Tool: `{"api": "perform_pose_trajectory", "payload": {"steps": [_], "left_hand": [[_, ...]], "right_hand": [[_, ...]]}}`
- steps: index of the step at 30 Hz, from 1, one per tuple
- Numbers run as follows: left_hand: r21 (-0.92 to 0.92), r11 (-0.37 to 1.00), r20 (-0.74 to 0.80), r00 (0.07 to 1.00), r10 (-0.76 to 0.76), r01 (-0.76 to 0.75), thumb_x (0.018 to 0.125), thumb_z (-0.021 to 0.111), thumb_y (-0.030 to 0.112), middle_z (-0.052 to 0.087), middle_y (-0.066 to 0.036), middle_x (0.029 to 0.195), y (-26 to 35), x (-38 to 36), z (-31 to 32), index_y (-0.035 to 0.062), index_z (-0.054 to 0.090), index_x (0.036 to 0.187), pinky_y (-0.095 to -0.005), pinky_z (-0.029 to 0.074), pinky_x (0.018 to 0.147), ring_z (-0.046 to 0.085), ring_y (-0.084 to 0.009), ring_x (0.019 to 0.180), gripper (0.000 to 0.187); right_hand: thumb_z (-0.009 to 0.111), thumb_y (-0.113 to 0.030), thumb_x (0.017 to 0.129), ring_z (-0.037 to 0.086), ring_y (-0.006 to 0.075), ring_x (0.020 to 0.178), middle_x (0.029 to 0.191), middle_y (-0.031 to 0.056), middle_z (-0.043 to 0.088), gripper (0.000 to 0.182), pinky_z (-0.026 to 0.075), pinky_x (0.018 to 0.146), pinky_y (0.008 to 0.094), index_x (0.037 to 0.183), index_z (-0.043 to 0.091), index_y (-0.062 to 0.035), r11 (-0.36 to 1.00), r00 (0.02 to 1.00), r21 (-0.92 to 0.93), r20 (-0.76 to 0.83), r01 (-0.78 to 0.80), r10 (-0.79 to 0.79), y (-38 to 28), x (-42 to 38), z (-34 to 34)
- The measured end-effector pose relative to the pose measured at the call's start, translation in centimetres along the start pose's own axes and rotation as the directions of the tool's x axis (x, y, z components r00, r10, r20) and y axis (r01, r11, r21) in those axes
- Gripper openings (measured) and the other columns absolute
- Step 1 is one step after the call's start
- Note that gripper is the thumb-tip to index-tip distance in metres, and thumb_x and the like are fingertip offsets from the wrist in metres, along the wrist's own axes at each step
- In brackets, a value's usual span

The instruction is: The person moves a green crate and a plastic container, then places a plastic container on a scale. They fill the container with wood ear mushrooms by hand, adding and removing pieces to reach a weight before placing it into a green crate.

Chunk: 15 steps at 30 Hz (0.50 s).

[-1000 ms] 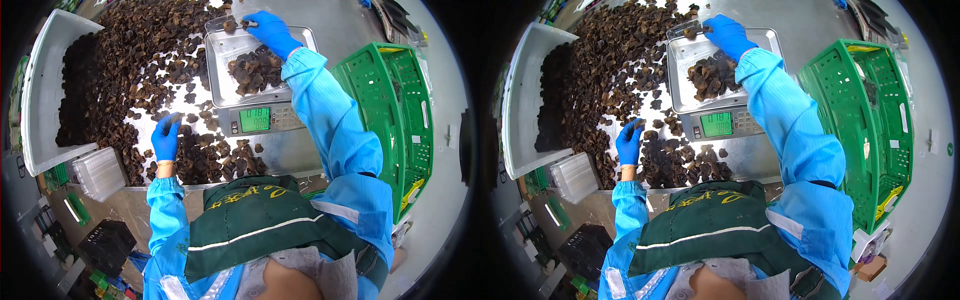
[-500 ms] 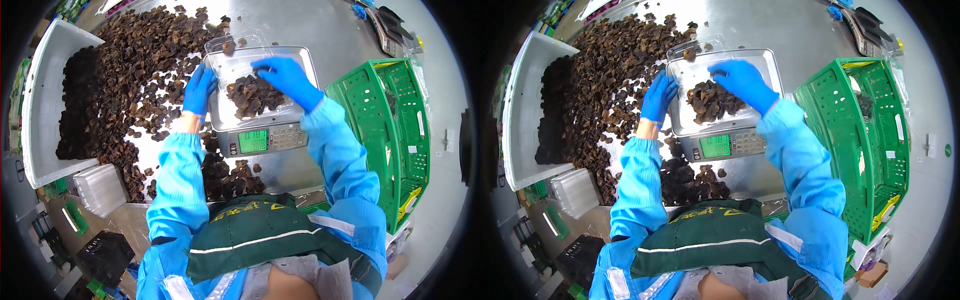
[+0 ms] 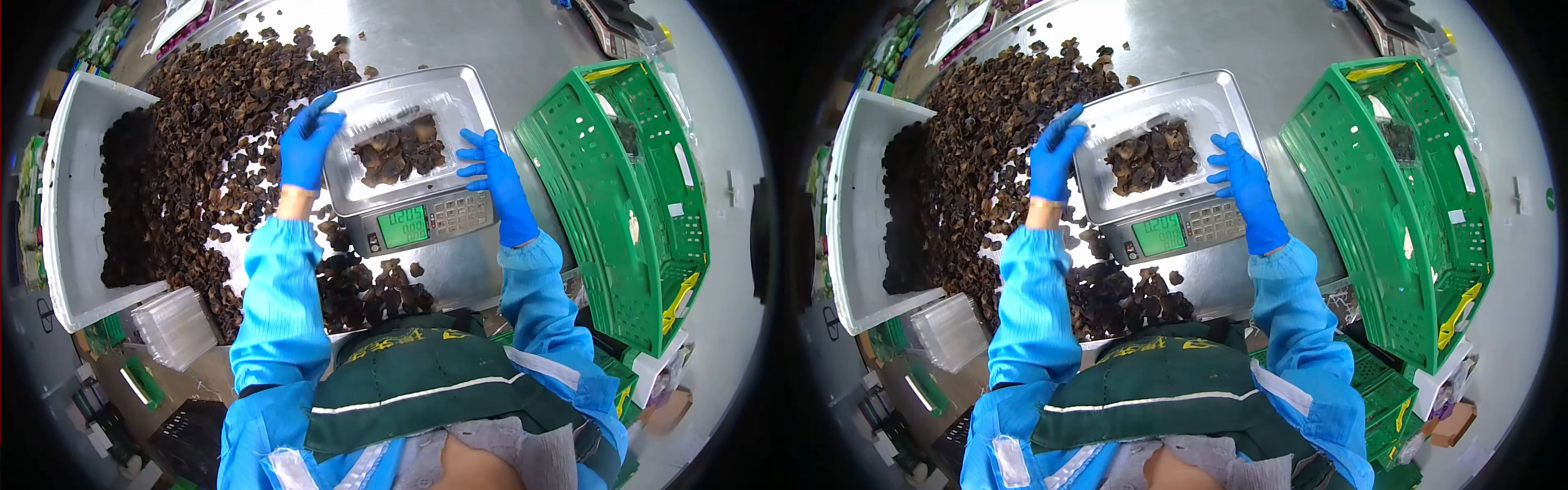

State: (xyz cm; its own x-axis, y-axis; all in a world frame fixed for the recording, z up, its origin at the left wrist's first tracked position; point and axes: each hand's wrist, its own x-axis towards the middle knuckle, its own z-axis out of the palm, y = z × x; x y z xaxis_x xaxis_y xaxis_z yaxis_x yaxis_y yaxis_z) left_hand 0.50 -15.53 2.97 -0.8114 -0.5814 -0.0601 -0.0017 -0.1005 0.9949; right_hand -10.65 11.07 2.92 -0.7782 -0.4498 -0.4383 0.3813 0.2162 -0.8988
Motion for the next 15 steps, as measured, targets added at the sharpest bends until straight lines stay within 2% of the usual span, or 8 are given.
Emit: {"api": "perform_pose_trajectory", "payload": {"steps": [1,3,5,6,8,10,14,15], "left_hand": [[0.290,0.950,-0.012,0.992,0.129,-0.120,0.078,0.068,0.010,0.060,-0.007,0.109,-0.7,-1.6,-0.1,0.0081,0.048,0.128,-0.0287,0.045,0.086,0.055,-0.0131,0.094,0.053],[0.594,0.794,0.018,0.988,0.151,-0.132,0.078,0.069,0.011,0.061,-0.010,0.104,-2.7,-4.7,-1.0,0.0070,0.040,0.133,-0.0283,0.047,0.083,0.056,-0.0139,0.091,0.063],[0.534,0.843,0.095,0.987,-0.132,0.062,0.078,0.070,0.019,0.064,-0.009,0.086,-5.0,-6.2,-2.3,0.0044,0.034,0.135,-0.0278,0.050,0.071,0.061,-0.0162,0.077,0.069],[0.221,0.932,0.140,0.937,-0.320,0.285,0.082,0.065,0.016,0.064,-0.010,0.086,-5.3,-7.0,-2.1,0.0019,0.033,0.135,-0.0261,0.051,0.064,0.063,-0.0153,0.073,0.064],[0.116,0.930,0.114,0.925,-0.362,0.350,0.085,0.058,0.009,0.064,-0.010,0.085,-6.0,-7.1,-1.7,0.0006,0.034,0.134,-0.0237,0.052,0.061,0.064,-0.0149,0.071,0.055],[0.068,0.935,0.072,0.933,-0.352,0.348,0.085,0.055,0.004,0.064,-0.009,0.082,-6.4,-6.8,-0.8,0.0003,0.037,0.132,-0.0237,0.052,0.058,0.064,-0.0158,0.068,0.050],[0.011,0.943,-0.059,0.941,-0.332,0.333,0.083,0.058,0.004,0.063,-0.008,0.080,-6.9,-7.2,0.8,0.0001,0.042,0.128,-0.0249,0.052,0.056,0.063,-0.0146,0.064,0.048],[-0.015,0.946,-0.029,0.946,-0.324,0.324,0.082,0.059,0.003,0.064,-0.007,0.083,-6.6,-7.5,0.6,0.0017,0.041,0.129,-0.0245,0.052,0.056,0.063,-0.0133,0.068,0.050]], "right_hand": [[0.050,-0.043,0.089,0.060,0.0162,0.078,0.104,0.0099,0.060,0.049,0.047,0.067,0.0284,0.125,0.051,-0.0100,0.999,0.999,0.006,0.019,-0.045,0.045,-0.1,0.0,-0.1],[0.051,-0.040,0.089,0.060,0.0161,0.075,0.101,0.0099,0.060,0.047,0.048,0.065,0.0282,0.125,0.050,-0.0087,0.996,0.995,0.011,0.038,-0.088,0.088,0.0,0.0,0.0],[0.051,-0.031,0.089,0.059,0.0133,0.075,0.097,0.0050,0.061,0.042,0.048,0.064,0.0266,0.124,0.051,-0.0090,0.984,0.998,-0.179,0.057,-0.010,0.021,0.9,0.2,0.5],[0.051,-0.031,0.089,0.059,0.0133,0.075,0.097,0.0050,0.061,0.042,0.048,0.064,0.0266,0.124,0.051,-0.0090,0.983,0.998,-0.182,0.059,-0.008,0.019,1.1,0.3,0.6],[0.054,-0.019,0.085,0.059,0.0126,0.071,0.091,0.0051,0.061,0.038,0.048,0.060,0.0251,0.121,0.053,-0.0058,0.990,0.997,-0.135,0.051,-0.044,0.051,1.5,0.5,1.1],[0.054,-0.016,0.084,0.059,0.0125,0.071,0.090,0.0056,0.062,0.037,0.048,0.059,0.0243,0.120,0.053,-0.0045,0.992,0.998,-0.118,0.037,-0.040,0.045,2.6,1.2,1.6],[0.056,-0.012,0.083,0.062,0.0145,0.067,0.086,0.0103,0.063,0.036,0.049,0.058,0.0252,0.118,0.053,-0.0004,0.997,0.998,-0.070,-0.032,0.043,-0.046,4.5,3.3,1.9],[0.056,-0.012,0.083,0.062,0.0145,0.067,0.086,0.0103,0.063,0.036,0.049,0.058,0.0252,0.118,0.053,-0.0004,0.997,0.998,-0.069,-0.031,0.047,-0.049,4.4,2.9,1.9]]}}
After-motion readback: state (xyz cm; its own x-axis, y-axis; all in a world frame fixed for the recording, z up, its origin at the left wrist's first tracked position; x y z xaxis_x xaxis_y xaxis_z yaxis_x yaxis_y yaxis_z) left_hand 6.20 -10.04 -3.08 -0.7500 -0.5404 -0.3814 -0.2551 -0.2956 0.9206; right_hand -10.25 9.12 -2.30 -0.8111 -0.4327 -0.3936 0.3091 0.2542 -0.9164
